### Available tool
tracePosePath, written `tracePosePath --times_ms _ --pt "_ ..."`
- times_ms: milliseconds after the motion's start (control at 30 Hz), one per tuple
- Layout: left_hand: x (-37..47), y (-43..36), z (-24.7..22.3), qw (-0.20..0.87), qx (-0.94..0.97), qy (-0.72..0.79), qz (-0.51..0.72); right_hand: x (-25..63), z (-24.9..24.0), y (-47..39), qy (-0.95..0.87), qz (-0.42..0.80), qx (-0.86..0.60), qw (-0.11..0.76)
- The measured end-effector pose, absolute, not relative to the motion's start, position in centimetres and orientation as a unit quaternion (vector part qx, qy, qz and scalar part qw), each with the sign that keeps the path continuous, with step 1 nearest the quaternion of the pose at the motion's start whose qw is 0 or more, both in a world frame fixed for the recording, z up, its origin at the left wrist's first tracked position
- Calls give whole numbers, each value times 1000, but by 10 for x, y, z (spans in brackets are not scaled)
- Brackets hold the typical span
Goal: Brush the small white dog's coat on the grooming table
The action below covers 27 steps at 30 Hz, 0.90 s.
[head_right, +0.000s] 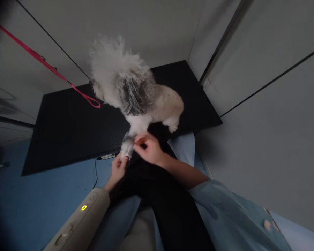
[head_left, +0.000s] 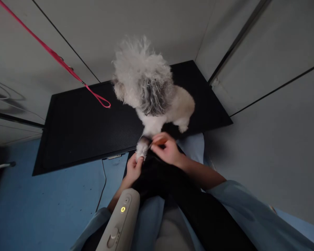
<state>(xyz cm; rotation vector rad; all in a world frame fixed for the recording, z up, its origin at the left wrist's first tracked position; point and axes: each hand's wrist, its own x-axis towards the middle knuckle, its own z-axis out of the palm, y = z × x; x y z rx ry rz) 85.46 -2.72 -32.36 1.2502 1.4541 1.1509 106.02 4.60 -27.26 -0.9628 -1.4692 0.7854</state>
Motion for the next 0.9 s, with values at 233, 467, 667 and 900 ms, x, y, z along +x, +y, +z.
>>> tracePosePath --times_ms 233,467,667,900 --pt "858 -23 -323 600 364 520 488 1054 -277 46 -599 328 -419 598" --pt "858 -26 -312 761 93 428 479 1054 -280 44 -582 281 -439 624" --pt "861 -30 -306 800 -61 369 470 1055 -281 44 -602 324 -407 606" --pt "861 -36 -311 801 -111 354 469 1058 -285 44 -625 362 -391 571"
